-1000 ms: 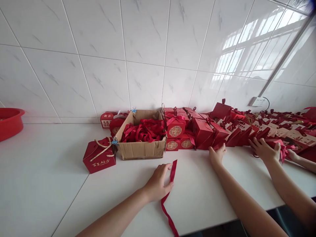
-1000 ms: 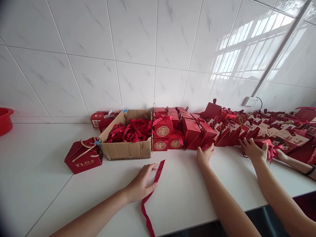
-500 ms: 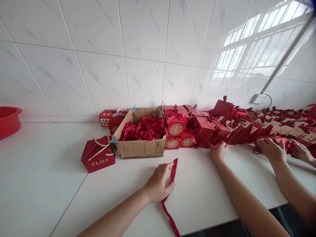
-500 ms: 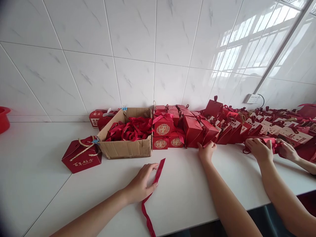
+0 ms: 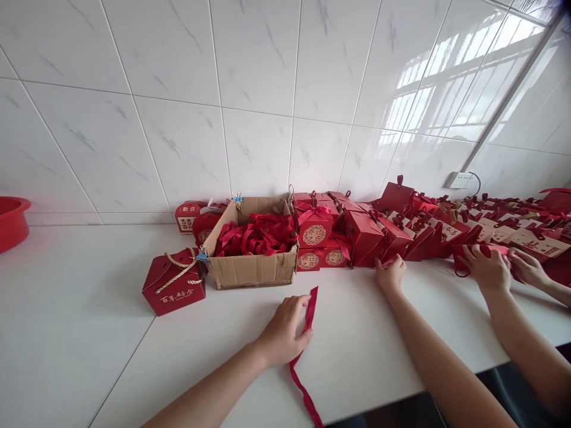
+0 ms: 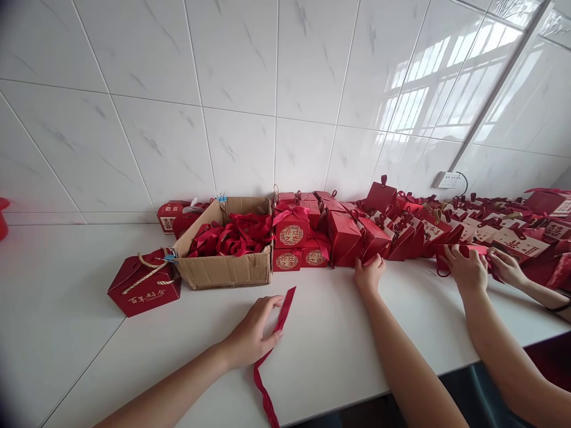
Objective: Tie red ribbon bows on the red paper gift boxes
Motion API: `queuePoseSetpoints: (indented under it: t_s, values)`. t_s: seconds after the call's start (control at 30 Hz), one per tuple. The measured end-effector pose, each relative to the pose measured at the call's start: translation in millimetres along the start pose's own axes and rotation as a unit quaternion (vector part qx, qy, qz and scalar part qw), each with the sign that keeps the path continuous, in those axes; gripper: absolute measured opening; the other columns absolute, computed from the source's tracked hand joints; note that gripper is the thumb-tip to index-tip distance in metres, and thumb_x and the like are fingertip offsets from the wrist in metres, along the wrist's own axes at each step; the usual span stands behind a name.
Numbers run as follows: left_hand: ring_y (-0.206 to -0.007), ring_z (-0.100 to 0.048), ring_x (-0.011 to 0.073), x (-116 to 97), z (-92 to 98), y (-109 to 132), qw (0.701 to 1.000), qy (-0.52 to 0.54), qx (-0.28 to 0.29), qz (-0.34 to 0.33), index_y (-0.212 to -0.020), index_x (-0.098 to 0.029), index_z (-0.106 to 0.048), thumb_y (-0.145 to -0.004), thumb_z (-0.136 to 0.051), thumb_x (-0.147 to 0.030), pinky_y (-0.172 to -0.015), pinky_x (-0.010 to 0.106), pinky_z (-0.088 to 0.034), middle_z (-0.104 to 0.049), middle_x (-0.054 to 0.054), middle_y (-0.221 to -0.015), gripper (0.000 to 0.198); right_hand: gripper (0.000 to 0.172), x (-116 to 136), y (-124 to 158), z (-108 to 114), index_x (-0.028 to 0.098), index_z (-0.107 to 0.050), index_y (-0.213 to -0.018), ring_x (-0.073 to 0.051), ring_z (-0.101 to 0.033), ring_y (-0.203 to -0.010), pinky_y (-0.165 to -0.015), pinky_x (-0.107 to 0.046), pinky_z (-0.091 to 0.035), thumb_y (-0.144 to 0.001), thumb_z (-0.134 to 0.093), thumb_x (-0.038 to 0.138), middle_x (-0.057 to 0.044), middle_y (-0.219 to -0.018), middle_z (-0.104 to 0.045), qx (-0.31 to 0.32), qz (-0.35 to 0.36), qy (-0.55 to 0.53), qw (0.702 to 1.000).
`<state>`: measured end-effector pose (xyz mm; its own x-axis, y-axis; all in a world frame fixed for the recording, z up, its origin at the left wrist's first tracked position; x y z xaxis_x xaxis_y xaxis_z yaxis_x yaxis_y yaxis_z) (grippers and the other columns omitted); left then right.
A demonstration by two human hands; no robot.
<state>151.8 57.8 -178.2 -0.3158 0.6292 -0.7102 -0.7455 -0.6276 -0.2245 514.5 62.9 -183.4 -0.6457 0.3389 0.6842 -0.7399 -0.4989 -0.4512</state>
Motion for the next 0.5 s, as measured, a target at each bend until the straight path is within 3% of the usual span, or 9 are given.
queuePoseSetpoints:
  t_s: [0.17,0.27,0.33,0.4,0.5]
  values:
    - [-0.120,-0.046,0.0272,0.3,-0.4,0.1,1.000,-0.006,0.001,-0.006,-0.129,-0.022,-0.036,-0.080,-0.056,-0.018,-0.103,0.047,-0.040,-0.049,0.011,-0.128,0.052,0.082,4.2,13.9,19.2,0.005,-0.018,-0.144,-0.041,-0.018,-0.137,-0.108,-0.055,-0.027,-0.079,-0.059,0.033,-0.026,-0.149,-0.012,-0.082,-0.020,-0.084,0.993]
    - [-0.121,-0.046,0.0269,0.1,-1.0,-0.1,1.000,-0.004,0.007,-0.003,-0.129,-0.022,-0.037,-0.081,-0.055,-0.018,-0.104,0.047,-0.039,-0.048,0.011,-0.129,0.052,0.087,23.0,21.8,37.0,0.003,-0.019,-0.144,-0.040,-0.010,-0.139,-0.111,-0.054,-0.020,-0.073,-0.058,0.034,-0.026,-0.150,-0.005,-0.121,0.016,-0.123,0.985]
    - [-0.121,-0.046,0.0272,-0.5,0.3,-0.2,1.000,-0.001,0.002,-0.002,-0.129,-0.022,-0.037,-0.080,-0.056,-0.019,-0.104,0.047,-0.039,-0.049,0.012,-0.129,0.052,0.084,44.0,28.2,52.7,0.003,-0.024,-0.141,-0.039,-0.008,-0.140,-0.111,-0.056,-0.017,-0.071,-0.058,0.035,-0.026,-0.148,-0.009,-0.149,0.047,-0.148,0.976]
    - [-0.119,-0.046,0.0275,-1.1,2.3,0.0,1.000,-0.004,-0.008,-0.003,-0.128,-0.021,-0.037,-0.079,-0.057,-0.018,-0.103,0.047,-0.038,-0.050,0.012,-0.127,0.053,0.072,76.5,39.7,71.1,0.007,-0.036,-0.134,-0.037,-0.017,-0.138,-0.109,-0.057,-0.021,-0.073,-0.057,0.036,-0.024,-0.144,-0.020,-0.169,0.084,-0.179,0.966]
    - [-0.116,-0.047,0.0276,-1.7,2.9,0.1,1.000,-0.012,-0.010,-0.005,-0.127,-0.020,-0.038,-0.077,-0.058,-0.018,-0.103,0.047,-0.038,-0.051,0.012,-0.125,0.054,0.029,152.2,73.7,102.9,0.018,-0.059,-0.102,-0.028,-0.051,-0.115,-0.092,-0.045,-0.047,-0.081,-0.055,0.038,-0.014,-0.119,-0.051,-0.128,0.160,-0.269,0.941]
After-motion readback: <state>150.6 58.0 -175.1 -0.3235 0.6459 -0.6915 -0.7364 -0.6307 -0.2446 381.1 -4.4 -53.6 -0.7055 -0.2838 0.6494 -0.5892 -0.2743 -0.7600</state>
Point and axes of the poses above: each hand's wrist, its own y-axis away from the middle knuckle, its own z-axis out of the back of the hand, x = y × z, the point moved 10 cm from there along -y, towards the middle knuckle
